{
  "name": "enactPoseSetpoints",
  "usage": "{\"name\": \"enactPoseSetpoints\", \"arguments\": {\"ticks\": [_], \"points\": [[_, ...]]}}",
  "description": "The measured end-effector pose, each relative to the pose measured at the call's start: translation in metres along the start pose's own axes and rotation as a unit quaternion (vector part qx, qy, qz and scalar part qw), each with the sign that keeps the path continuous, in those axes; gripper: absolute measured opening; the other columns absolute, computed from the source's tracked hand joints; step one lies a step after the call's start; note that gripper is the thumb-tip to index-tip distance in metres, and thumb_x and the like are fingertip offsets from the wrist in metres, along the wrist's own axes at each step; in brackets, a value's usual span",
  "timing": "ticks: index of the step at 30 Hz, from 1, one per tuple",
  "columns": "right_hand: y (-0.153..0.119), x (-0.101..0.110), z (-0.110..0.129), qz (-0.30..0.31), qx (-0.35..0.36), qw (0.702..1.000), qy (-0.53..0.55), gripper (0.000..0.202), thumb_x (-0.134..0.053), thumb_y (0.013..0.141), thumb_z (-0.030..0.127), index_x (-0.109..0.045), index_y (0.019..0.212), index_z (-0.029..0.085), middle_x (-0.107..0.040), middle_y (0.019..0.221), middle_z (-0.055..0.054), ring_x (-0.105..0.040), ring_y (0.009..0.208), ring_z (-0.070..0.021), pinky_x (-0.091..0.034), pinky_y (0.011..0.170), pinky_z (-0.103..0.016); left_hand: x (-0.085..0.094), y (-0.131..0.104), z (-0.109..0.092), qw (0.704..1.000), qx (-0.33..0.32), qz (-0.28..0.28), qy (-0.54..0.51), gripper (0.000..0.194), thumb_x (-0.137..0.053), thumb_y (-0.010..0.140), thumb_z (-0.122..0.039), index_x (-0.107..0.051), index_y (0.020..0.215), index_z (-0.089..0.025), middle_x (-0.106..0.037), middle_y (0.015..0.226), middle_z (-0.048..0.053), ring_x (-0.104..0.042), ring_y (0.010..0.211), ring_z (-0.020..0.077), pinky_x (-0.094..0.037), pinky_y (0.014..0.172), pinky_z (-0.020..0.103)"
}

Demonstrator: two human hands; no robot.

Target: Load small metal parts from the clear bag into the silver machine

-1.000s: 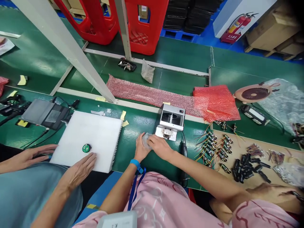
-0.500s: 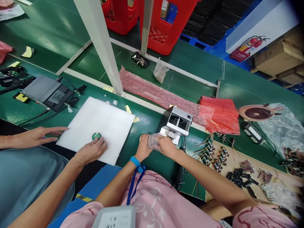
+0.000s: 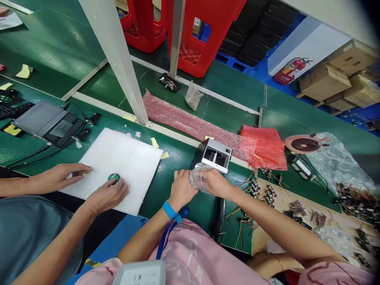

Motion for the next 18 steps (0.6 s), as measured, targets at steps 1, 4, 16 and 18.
{"name": "enactPoseSetpoints", "arguments": {"ticks": [1, 4, 16, 18], "points": [[0.002, 0.004, -0.003, -0.001, -0.013, 1.000, 0.017, 0.016, -0.057, 0.078, 0.009, -0.068, 0.085, 0.017, -0.067, 0.086, -0.003, -0.061, 0.078, -0.0162, -0.045, 0.073, -0.024, 0.000, 0.005, -0.001, 1.000, -0.007, 0.003, 0.006, 0.024, -0.062, 0.062, -0.017, -0.054, 0.084, -0.017, -0.057, 0.086, 0.006, -0.049, 0.088, 0.0235, -0.042, 0.081, 0.037], [0.007, 0.015, -0.016, 0.000, -0.083, 0.993, 0.078, 0.017, -0.062, 0.075, 0.010, -0.072, 0.087, 0.018, -0.069, 0.085, -0.002, -0.063, 0.078, -0.0166, -0.044, 0.072, -0.023, -0.002, 0.018, -0.004, 0.999, -0.026, 0.009, 0.018, 0.024, -0.062, 0.060, -0.016, -0.054, 0.083, -0.018, -0.057, 0.086, 0.007, -0.050, 0.087, 0.0248, -0.042, 0.081, 0.039], [0.007, 0.026, -0.047, -0.011, -0.197, 0.958, 0.209, 0.022, -0.059, 0.071, 0.010, -0.076, 0.083, 0.018, -0.067, 0.064, 0.001, -0.059, 0.061, -0.0131, -0.046, 0.058, -0.021, -0.015, 0.026, -0.003, 1.000, 0.004, -0.002, 0.001, 0.024, -0.061, 0.064, -0.017, -0.056, 0.088, -0.018, -0.057, 0.085, 0.007, -0.048, 0.088, 0.0267, -0.045, 0.071, 0.037], [0.004, 0.027, -0.048, -0.004, -0.204, 0.948, 0.244, 0.018, -0.061, 0.070, 0.013, -0.076, 0.079, 0.017, -0.065, 0.061, 0.001, -0.056, 0.058, -0.0121, -0.045, 0.056, -0.020, -0.016, 0.025, -0.003, 1.000, 0.009, -0.002, -0.003, 0.023, -0.061, 0.065, -0.018, -0.056, 0.088, -0.018, -0.057, 0.084, 0.007, -0.047, 0.088, 0.0266, -0.045, 0.071, 0.036]]}}
Point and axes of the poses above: each hand's wrist, its own y-axis towards the middle knuckle, its own x-axis out of the back of the hand, z = x × y, the point moved 3 cm from there along y, towards the middle knuckle
